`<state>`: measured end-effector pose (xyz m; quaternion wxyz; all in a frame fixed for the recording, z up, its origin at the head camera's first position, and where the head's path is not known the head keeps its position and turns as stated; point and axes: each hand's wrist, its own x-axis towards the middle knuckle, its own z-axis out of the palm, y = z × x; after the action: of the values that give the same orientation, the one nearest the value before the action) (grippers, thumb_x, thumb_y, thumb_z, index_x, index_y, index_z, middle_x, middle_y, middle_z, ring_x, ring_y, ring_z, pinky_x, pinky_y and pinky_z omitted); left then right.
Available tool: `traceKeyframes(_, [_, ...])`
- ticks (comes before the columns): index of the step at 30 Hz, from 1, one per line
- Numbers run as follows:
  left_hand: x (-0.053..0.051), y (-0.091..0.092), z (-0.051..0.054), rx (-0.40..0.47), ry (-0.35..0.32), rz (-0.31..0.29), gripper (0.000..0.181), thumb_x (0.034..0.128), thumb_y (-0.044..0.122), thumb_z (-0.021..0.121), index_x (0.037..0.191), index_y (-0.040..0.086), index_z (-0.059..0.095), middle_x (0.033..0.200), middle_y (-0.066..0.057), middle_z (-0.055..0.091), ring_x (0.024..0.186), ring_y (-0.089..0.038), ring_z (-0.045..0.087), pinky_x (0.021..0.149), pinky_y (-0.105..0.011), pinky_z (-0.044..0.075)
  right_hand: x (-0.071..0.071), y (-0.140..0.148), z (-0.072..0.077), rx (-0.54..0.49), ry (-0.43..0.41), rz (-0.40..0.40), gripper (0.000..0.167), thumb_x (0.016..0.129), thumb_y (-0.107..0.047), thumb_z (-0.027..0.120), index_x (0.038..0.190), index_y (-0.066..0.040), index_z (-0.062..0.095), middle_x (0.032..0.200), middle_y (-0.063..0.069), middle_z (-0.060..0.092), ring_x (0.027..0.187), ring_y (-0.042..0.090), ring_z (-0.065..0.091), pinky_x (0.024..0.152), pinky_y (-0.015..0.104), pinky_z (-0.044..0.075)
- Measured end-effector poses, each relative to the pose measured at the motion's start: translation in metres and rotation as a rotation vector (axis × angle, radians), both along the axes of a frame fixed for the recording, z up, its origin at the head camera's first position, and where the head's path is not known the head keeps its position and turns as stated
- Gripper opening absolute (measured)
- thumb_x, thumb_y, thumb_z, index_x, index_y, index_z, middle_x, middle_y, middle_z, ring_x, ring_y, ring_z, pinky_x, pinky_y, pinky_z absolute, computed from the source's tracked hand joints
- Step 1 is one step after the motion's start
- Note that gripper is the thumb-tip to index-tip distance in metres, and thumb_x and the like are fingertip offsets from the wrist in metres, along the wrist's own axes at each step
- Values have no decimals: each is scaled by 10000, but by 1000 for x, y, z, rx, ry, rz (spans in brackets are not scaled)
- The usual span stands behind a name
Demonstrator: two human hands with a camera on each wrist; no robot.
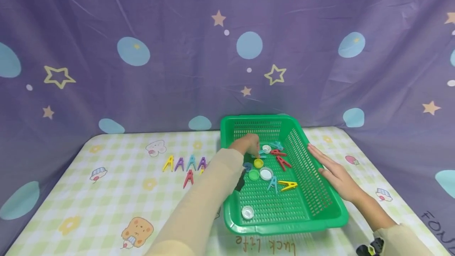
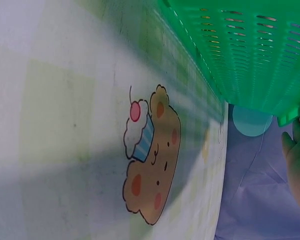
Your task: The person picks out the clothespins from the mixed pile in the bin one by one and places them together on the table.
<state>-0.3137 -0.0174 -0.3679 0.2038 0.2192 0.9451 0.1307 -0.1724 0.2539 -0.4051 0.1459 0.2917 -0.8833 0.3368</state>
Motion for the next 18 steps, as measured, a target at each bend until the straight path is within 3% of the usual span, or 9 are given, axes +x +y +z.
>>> traceKeyframes(4, [3,-3,6,79,-13,-18,175,847,169,740,744,116,609,731,38,538,635,-81,478,572,-199,415,0,0,0,7,8,8,540,939,47,414,1472,10,332,1567,183,297,1473,-12,195,1137,22,150])
traceKeyframes(6, [4,-4,7,97,-9,-34,85,851,150,731,843,95,667,835,11,616,710,-98,538,621,-199,466,0,-1,0,11,5,11,541,939,46,415,1473,8,331,1568,184,296,1472,-19,191,1135,19,148])
traceKeyframes(9, [6,-5,12,121,-6,-70,190,857,135,718,1035,71,705,1057,-36,688,916,-158,625,766,-238,543,0,0,0,19,5,7,542,939,40,417,1473,3,333,1569,176,298,1470,-26,190,1131,15,148])
traceKeyframes(12, [8,-6,22,149,-19,-102,209,873,128,700,1075,78,714,1133,-46,696,1058,-202,633,854,-275,555,-1,1,2,25,7,3,544,938,37,419,1474,-2,335,1569,170,299,1469,-27,192,1129,14,148])
traceKeyframes(18, [17,-8,48,203,-53,-166,154,864,112,710,1016,94,728,1066,-31,695,986,-173,630,796,-258,547,0,-1,3,28,14,8,543,938,42,417,1474,6,330,1571,176,292,1467,-38,185,1126,11,146])
